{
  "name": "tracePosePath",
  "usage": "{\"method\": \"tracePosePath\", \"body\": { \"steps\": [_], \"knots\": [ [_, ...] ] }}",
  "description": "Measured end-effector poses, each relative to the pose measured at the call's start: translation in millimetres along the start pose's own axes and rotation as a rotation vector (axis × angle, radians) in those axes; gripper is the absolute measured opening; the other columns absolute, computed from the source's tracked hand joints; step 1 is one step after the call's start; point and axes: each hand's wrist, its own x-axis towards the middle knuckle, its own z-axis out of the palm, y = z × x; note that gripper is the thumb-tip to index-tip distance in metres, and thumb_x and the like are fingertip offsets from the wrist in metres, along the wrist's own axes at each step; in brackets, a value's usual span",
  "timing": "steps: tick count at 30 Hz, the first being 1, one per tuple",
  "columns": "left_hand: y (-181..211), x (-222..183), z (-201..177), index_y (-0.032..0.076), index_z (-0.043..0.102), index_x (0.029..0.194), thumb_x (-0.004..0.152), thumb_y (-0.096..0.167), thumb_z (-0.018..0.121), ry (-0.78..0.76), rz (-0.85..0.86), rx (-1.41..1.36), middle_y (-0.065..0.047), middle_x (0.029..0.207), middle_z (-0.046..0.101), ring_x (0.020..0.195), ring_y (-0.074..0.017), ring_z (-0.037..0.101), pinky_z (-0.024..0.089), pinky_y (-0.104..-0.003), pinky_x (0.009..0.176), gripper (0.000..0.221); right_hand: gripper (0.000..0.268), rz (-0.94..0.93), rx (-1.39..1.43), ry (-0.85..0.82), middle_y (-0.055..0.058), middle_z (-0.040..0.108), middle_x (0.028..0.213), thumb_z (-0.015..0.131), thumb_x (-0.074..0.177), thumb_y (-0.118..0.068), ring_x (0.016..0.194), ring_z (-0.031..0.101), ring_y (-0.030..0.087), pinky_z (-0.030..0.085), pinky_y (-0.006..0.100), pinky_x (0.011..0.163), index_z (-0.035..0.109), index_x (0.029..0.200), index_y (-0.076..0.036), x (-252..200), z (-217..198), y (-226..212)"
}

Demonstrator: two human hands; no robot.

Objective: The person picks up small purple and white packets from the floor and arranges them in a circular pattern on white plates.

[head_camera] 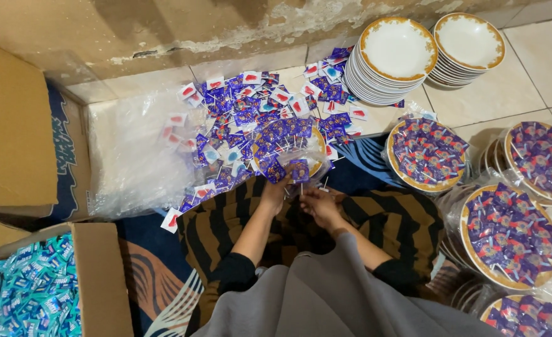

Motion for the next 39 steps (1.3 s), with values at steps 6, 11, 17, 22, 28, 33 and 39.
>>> {"method": "tracePosePath", "body": {
  "steps": [6,11,17,22,28,33,39],
  "knots": [
    [-38.2,52.8,-17.8,0.008,0.061,0.127,0.098,0.007,0.067,0.016,-0.201,-0.359,-0.011,0.127,0.061,0.118,-0.0393,0.062,0.052,-0.054,0.094,0.030,0.021,0.019,0.042,0.220,0.016,0.068,0.087,0.066,0.093,0.003,0.072,0.074,0.023,0.066,0.029,0.060,0.065,0.114,0.007,67.4,-27.1,41.8],
    [-12.4,38.0,0.8,0.010,0.061,0.130,0.101,0.008,0.058,-0.012,-0.281,-0.512,-0.010,0.119,0.061,0.115,-0.0312,0.063,0.053,-0.045,0.096,0.029,0.018,-0.050,0.038,0.303,0.019,0.069,0.082,0.072,0.087,0.005,0.069,0.074,0.033,0.066,0.041,0.062,0.070,0.104,0.006,65.5,19.9,4.1],
    [-41.6,50.2,-14.9,0.007,0.058,0.136,0.104,0.007,0.054,0.008,-0.324,-0.495,-0.010,0.116,0.059,0.111,-0.0236,0.063,0.052,-0.037,0.095,0.032,0.020,-0.081,-0.189,0.416,0.016,0.070,0.080,0.076,0.082,-0.001,0.072,0.073,0.031,0.063,0.041,0.066,0.074,0.102,0.000,117.9,22.4,24.9],
    [-29.7,41.9,-22.2,0.002,0.059,0.133,0.102,0.005,0.055,0.010,-0.321,-0.432,-0.006,0.109,0.063,0.099,-0.0203,0.068,0.055,-0.032,0.082,0.032,0.019,-0.058,-0.454,0.501,0.010,0.074,0.079,0.079,0.078,-0.010,0.078,0.075,0.026,0.060,0.039,0.072,0.079,0.097,-0.011,183.1,16.2,39.7],
    [-42.1,46.2,-29.8,0.002,0.059,0.135,0.101,0.007,0.058,-0.028,-0.338,-0.431,-0.003,0.114,0.068,0.089,-0.0205,0.072,0.058,-0.032,0.071,0.035,0.016,-0.036,-0.821,0.649,-0.002,0.079,0.091,0.075,0.080,-0.028,0.101,0.074,0.019,0.057,0.031,0.087,0.081,0.095,-0.028,158.9,47.4,4.4],
    [-52.9,56.4,-38.4,0.004,0.058,0.138,0.101,0.011,0.058,-0.090,-0.322,-0.380,-0.006,0.128,0.069,0.094,-0.0232,0.074,0.059,-0.029,0.068,0.038,0.023,0.060,-1.083,0.659,0.012,0.078,0.099,0.074,0.083,-0.025,0.109,0.073,0.030,0.056,0.042,0.094,0.079,0.098,-0.009,163.9,61.4,-16.0],
    [-59.0,59.3,-44.9,0.002,0.053,0.143,0.101,0.011,0.056,-0.118,-0.295,-0.317,-0.005,0.147,0.057,0.101,-0.0219,0.074,0.057,-0.024,0.066,0.043,0.028,0.214,-1.371,0.513,0.008,0.077,0.111,0.066,0.094,-0.033,0.111,0.072,0.026,0.059,0.039,0.090,0.078,0.110,-0.013,192.7,60.4,-7.9]
  ]
}}
